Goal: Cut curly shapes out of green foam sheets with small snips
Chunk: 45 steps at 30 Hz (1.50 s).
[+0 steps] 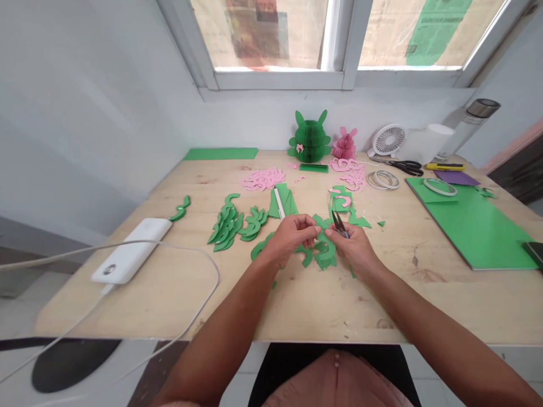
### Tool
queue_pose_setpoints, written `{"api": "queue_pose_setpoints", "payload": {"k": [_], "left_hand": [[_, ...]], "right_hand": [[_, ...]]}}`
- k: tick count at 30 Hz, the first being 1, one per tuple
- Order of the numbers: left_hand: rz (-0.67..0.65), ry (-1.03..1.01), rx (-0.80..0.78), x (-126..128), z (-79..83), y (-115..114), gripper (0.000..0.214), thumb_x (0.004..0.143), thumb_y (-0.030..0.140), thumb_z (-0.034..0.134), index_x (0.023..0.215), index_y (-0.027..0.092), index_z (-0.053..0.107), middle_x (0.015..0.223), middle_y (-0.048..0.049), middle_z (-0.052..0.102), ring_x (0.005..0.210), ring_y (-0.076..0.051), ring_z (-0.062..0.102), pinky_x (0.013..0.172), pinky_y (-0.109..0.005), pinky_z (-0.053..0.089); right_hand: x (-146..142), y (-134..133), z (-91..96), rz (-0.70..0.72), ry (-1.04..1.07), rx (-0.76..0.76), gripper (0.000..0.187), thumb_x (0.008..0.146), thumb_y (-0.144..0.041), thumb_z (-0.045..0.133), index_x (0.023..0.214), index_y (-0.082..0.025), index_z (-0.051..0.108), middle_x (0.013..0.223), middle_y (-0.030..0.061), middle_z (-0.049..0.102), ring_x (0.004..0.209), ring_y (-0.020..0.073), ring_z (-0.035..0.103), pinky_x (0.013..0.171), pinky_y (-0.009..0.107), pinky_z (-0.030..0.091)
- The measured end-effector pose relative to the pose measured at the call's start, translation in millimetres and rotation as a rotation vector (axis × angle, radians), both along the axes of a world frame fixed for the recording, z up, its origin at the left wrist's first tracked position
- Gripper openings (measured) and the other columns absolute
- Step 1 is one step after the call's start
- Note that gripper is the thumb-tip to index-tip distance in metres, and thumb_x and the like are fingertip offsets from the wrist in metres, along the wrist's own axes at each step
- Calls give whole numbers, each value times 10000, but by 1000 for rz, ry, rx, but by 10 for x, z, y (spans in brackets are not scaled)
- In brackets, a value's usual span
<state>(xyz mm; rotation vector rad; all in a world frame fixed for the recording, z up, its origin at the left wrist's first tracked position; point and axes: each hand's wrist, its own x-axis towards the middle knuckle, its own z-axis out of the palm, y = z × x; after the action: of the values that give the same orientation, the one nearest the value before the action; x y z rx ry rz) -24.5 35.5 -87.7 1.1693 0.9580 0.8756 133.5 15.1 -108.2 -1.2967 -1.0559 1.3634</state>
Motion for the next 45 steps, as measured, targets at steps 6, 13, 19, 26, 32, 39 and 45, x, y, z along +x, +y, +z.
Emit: {"api": "queue_pose_setpoints", "payload": {"k": [6, 13, 19, 26, 32, 39, 45], "left_hand": [[29, 7, 9, 9, -2, 2, 195, 638, 309, 710, 627, 163, 580, 501, 17, 547, 471, -91, 482, 494, -225, 389], [51, 0, 28, -6, -24, 19, 178, 649, 298, 698, 634, 163, 582, 544, 5, 572, 489, -96, 500, 505, -230, 407], [103, 6, -1, -18, -38, 36, 186, 656, 309, 689, 650, 164, 573, 602, -9, 616, 488, -94, 506, 487, -225, 404], [62, 76, 37, -5, -56, 40, 152, 677, 301, 672, 711, 161, 626, 567, 13, 584, 472, -87, 487, 486, -217, 395], [-3, 15, 38, 4, -6, 10, 265, 721, 397, 656, 637, 155, 586, 578, -1, 589, 497, -88, 495, 513, -220, 408], [50, 14, 112, 77, -1, -48, 166, 676, 291, 690, 673, 148, 606, 582, 21, 569, 491, -70, 458, 490, -202, 377], [214, 165, 382, 111, -37, -55, 108, 717, 246, 634, 657, 165, 596, 563, 38, 533, 507, -81, 461, 490, -207, 360]], "right_hand": [[-2, 1, 20, -2, -10, 3, 354, 590, -459, 755, 699, -192, 552, 490, -91, 299, 426, 76, 268, 418, 235, 179], [-6, 5, 37, -26, -3, -8, 376, 571, -472, 760, 701, -189, 550, 492, -94, 304, 408, 62, 230, 404, 236, 148], [-13, 3, 37, -58, 49, -26, 397, 559, -456, 779, 724, -177, 550, 512, -90, 344, 418, 51, 225, 401, 229, 132], [-13, -4, 52, -43, 179, -48, 415, 566, -452, 786, 738, -187, 517, 467, -118, 276, 372, 35, 189, 365, 211, 92], [-8, -3, 47, -39, 258, -42, 415, 565, -420, 808, 732, -185, 509, 436, -134, 264, 350, 23, 171, 348, 192, 84], [-13, 1, 44, -46, 261, -25, 393, 567, -413, 809, 724, -179, 535, 416, -131, 268, 342, 26, 179, 341, 187, 82], [1, 14, 61, -89, 267, -13, 353, 632, -438, 771, 710, -164, 562, 413, -129, 254, 352, 29, 174, 332, 176, 111]]}}
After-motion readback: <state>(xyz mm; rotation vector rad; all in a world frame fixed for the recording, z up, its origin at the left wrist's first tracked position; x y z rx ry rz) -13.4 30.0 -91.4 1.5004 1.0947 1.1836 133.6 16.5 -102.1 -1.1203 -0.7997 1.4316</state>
